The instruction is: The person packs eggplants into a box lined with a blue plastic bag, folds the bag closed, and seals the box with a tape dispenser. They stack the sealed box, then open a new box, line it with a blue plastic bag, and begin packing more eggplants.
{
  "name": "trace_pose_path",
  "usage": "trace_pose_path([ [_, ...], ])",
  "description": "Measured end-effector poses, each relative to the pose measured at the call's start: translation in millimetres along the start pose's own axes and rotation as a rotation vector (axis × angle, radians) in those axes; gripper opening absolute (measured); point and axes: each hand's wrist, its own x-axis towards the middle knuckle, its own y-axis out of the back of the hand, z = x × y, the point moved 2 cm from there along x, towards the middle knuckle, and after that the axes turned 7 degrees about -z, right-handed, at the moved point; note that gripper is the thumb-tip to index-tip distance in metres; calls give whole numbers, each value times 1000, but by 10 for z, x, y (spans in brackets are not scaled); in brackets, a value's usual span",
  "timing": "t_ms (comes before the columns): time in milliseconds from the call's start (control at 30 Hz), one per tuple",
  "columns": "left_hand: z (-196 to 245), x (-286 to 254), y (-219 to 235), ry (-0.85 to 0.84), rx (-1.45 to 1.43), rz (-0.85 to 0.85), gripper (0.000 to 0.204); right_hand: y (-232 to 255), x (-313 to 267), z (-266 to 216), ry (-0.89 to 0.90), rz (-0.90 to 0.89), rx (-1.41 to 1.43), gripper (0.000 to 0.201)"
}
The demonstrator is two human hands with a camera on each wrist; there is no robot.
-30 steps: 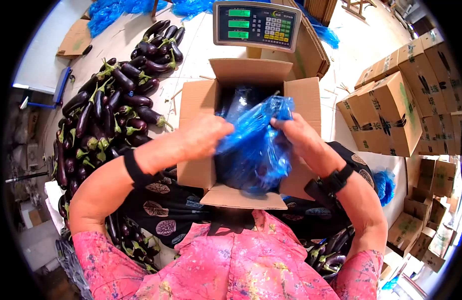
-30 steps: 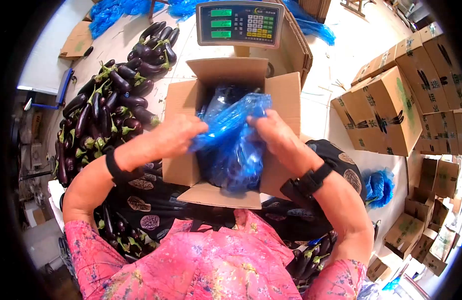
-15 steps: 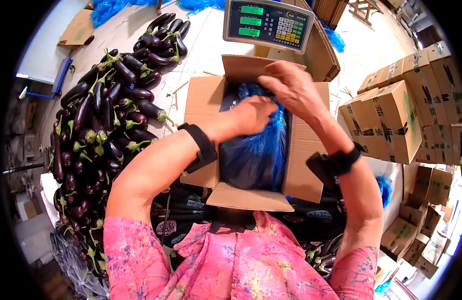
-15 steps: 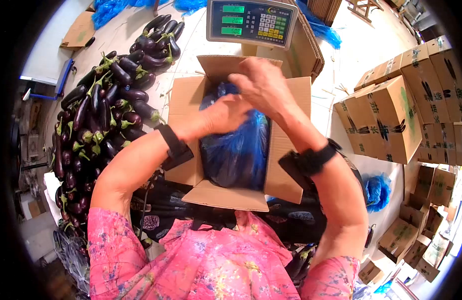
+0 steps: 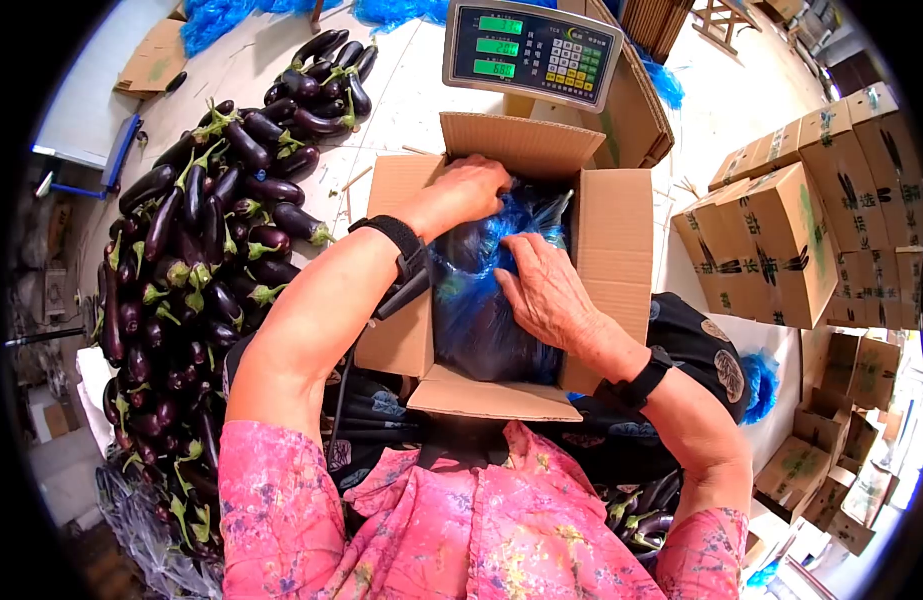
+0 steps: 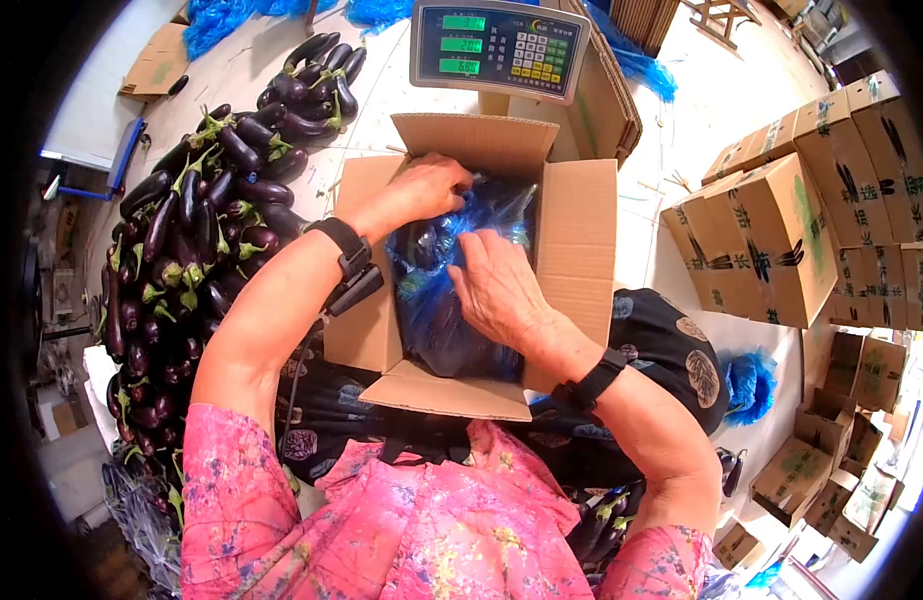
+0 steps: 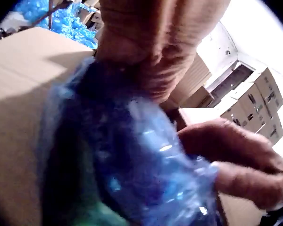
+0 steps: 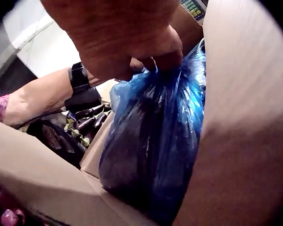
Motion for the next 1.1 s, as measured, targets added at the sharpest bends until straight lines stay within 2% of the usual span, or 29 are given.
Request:
trace_pose_path([
  [33, -45, 18, -2, 74, -63, -94, 32, -18, 29, 1, 9, 25, 4, 23],
  [100, -65, 8, -27, 37, -59, -46, 35, -58, 118, 33, 26, 76, 16, 24],
  [133, -66, -24, -46, 22, -60, -26, 36, -143, 142, 106, -20, 33, 9, 25],
  [233, -35, 32, 119, 45, -116, -177, 43, -280, 273, 369, -124, -81, 2, 30],
  [333, 93, -204, 462, -82, -336, -372, 52, -220, 343, 474, -120, -137, -25, 35],
  [367, 72, -301, 476, -188, -236, -425, 61, -223, 349, 466, -140, -79, -37, 39],
  [400, 138, -443, 532, -227, -72, -432, 68, -243, 369, 500, -156, -120, 2, 36],
  [467, 117, -624, 398, -175, 58, -409, 61, -272, 424, 595, -177, -208, 81, 30],
  [500, 129, -654, 322, -157, 110, -304, 38, -245, 430, 610, -131, -260, 98, 29],
  [600, 137, -378, 199, -235, 1, -198, 15, -265, 378, 669, 151, -298, -95, 28],
  [633, 156, -281, 202, -329, -131, -28, 7, -194, 347, 564, 117, -388, -194, 23],
  [667, 137, -169, 177, -241, -197, -45, 10, -180, 312, 492, -7, -340, -166, 22],
  [733, 98, 24, 60, -162, -72, -35, 10, -204, 234, 344, -238, -231, -106, 20],
  [767, 68, 73, -75, -119, -42, 32, 12, -242, 155, 294, -178, -35, -144, 22],
  [800, 79, 81, -138, -80, -13, 95, 15, -235, 119, 238, -140, 63, -131, 29],
  [933, -47, 191, -175, 73, -85, -76, 22, -223, 106, 134, -61, 33, -91, 35],
  [1033, 32, -6, -82, 5, -75, 155, 19, -307, 210, 188, -26, -2, -166, 30],
  [1067, 47, 1, -16, -35, -84, 109, 19, -327, 230, 245, -32, -8, -199, 28],
  [1100, 207, -78, 250, -77, -95, 55, 18, -345, 228, 274, -72, -61, -235, 30],
])
